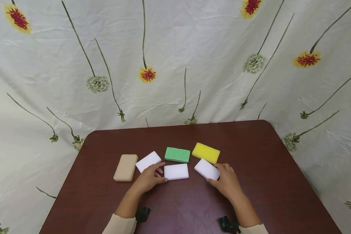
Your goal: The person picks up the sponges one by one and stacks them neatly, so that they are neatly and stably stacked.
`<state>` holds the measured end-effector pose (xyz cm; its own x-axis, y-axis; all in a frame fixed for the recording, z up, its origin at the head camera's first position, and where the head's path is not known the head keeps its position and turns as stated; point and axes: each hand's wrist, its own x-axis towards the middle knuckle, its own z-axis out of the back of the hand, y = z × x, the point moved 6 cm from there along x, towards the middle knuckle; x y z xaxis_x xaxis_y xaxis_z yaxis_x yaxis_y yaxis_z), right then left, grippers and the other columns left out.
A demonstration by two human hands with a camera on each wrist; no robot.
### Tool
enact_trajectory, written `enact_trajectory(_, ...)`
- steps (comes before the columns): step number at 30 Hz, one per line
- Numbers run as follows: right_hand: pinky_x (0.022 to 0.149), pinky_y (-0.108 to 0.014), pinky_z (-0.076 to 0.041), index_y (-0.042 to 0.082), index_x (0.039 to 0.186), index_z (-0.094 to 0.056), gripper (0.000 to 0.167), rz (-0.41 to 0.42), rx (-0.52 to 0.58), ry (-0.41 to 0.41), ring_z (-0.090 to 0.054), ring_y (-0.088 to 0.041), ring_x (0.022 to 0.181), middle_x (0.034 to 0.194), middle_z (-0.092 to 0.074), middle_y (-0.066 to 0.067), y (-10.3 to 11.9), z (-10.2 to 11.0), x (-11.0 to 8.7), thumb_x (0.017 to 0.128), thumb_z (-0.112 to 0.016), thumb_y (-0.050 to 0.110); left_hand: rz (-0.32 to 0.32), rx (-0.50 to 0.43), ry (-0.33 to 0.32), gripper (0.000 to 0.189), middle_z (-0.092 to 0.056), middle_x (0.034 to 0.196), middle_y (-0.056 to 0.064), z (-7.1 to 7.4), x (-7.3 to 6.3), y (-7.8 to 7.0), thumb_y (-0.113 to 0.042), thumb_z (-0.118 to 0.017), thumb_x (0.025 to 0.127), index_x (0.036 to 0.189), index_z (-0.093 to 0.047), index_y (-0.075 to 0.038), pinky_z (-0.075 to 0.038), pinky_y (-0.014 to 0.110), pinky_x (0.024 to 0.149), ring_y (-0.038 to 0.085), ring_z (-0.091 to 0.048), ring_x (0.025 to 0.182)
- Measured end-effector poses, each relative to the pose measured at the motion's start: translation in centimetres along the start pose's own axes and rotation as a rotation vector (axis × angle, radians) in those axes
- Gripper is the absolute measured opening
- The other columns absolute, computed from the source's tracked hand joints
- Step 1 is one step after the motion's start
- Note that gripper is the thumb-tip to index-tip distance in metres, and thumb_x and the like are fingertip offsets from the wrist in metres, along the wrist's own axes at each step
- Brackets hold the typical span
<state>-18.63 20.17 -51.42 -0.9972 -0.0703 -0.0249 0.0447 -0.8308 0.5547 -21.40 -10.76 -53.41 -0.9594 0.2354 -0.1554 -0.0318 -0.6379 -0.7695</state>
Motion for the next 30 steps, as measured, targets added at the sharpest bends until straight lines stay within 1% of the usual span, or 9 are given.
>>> enact_trajectory(5, 0.093, -0.056, -0.049, 0.000, 0.138, -0.057, 0.071, -0.022, -0.006, 0.031, -0.053, -0.040, 0.120, 0.132, -0.056, -0.025, -0.24, -0.17, -0.16, 0.081, -0.086, 0.030, -0.004, 0.002, 0.005, 0.065, -0.062, 0.099, 0.004, -0.02, 0.07, 0.00, -0.018, -0.087, 0.079, 0.137, -0.060, -0.006, -0.048, 0.027, 0.070, 0.012, -0.057, 0.080)
enact_trajectory(9, 0.094, -0.057, -0.048, -0.002, 0.137, -0.056, 0.072, -0.032, -0.022, 0.042, -0.053, -0.041, 0.120, 0.132, -0.056, -0.026, -0.44, -0.30, -0.21, 0.080, -0.086, 0.030, -0.005, 0.006, 0.007, 0.064, -0.061, 0.098, 0.005, -0.05, 0.14, 0.05, -0.017, -0.087, 0.079, 0.137, -0.061, -0.006, -0.047, 0.027, 0.069, 0.012, -0.057, 0.079)
enact_trajectory(14, 0.093, -0.057, -0.048, -0.003, 0.133, -0.057, 0.069, -0.037, -0.047, 0.048, -0.054, -0.041, 0.118, 0.130, -0.056, -0.026, -0.54, -0.38, -0.18, 0.079, -0.086, 0.029, 0.006, 0.009, 0.007, 0.064, -0.062, 0.098, 0.004, 0.02, 0.18, 0.22, -0.019, -0.086, 0.079, 0.137, -0.061, -0.007, -0.048, 0.028, 0.070, 0.012, -0.058, 0.080)
enact_trajectory(18, 0.092, -0.058, -0.048, -0.002, 0.131, -0.058, 0.066, -0.029, -0.045, 0.043, -0.054, -0.041, 0.117, 0.129, -0.057, -0.026, -0.56, -0.37, -0.17, 0.079, -0.086, 0.027, 0.019, 0.007, 0.006, 0.062, -0.063, 0.099, 0.003, 0.02, 0.12, 0.32, -0.021, -0.086, 0.080, 0.136, -0.062, -0.008, -0.048, 0.030, 0.072, 0.013, -0.058, 0.082)
enact_trajectory(26, 0.093, -0.059, -0.049, 0.004, 0.134, -0.058, 0.064, -0.020, -0.015, 0.029, -0.055, -0.041, 0.117, 0.129, -0.056, -0.026, -0.67, -0.30, -0.27, 0.081, -0.085, 0.027, 0.017, -0.007, 0.008, 0.060, -0.063, 0.100, 0.004, 0.05, 0.03, 0.24, -0.020, -0.085, 0.081, 0.135, -0.062, -0.008, -0.048, 0.031, 0.072, 0.014, -0.058, 0.082)
enact_trajectory(30, 0.089, -0.055, -0.051, 0.007, 0.136, -0.057, 0.064, -0.012, 0.005, 0.021, -0.060, -0.038, 0.110, 0.127, -0.056, -0.025, -0.61, -0.25, -0.23, 0.082, -0.085, 0.027, 0.019, -0.008, 0.009, 0.059, -0.063, 0.100, 0.004, 0.02, 0.04, 0.27, -0.020, -0.085, 0.081, 0.135, -0.062, -0.009, -0.048, 0.031, 0.072, 0.014, -0.058, 0.082)
